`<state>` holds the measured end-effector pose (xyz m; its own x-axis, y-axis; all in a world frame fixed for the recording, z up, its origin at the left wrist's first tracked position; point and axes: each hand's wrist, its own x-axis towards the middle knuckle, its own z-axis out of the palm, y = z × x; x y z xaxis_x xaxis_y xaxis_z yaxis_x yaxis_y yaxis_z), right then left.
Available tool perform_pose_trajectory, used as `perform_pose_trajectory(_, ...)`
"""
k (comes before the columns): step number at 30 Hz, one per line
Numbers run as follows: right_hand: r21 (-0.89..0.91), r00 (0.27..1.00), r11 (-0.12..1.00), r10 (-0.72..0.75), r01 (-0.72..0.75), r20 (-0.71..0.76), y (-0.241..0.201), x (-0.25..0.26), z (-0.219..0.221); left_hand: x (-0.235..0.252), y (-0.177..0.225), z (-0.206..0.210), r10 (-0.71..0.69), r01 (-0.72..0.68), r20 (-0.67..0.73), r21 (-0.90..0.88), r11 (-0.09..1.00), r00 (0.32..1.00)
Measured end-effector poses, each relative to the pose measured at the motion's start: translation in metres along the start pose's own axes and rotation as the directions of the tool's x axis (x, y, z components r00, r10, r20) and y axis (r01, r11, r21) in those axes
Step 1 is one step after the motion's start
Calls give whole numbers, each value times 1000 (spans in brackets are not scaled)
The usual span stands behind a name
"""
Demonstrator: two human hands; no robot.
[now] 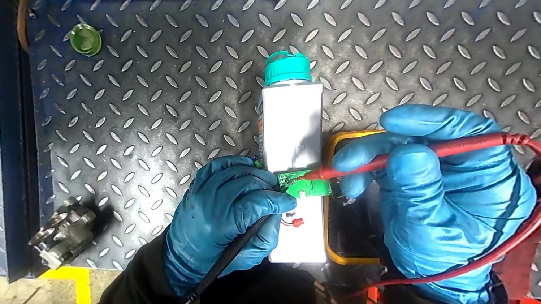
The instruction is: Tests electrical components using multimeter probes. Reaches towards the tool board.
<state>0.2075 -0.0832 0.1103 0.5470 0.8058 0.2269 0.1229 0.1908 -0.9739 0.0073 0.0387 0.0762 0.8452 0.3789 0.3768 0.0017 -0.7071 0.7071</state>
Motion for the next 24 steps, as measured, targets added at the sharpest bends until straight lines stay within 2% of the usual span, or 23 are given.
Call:
perform_pose_trajectory(11, 5, 1000, 1000, 11, -12, 16, -1, 2, -1, 0, 1, -1, -3, 3, 7, 9, 1000, 1000)
perform_pose_trajectory(19, -87, 987, 996, 31, -17, 158, -4, 26, -2, 0, 1, 0, -3, 2, 10, 15, 1000, 1000)
perform_pose_trajectory(24, -134, 968, 988, 100, -71, 229, -3, 49, 5, 0, 1, -1, 2, -2, 10, 11, 1000, 1000)
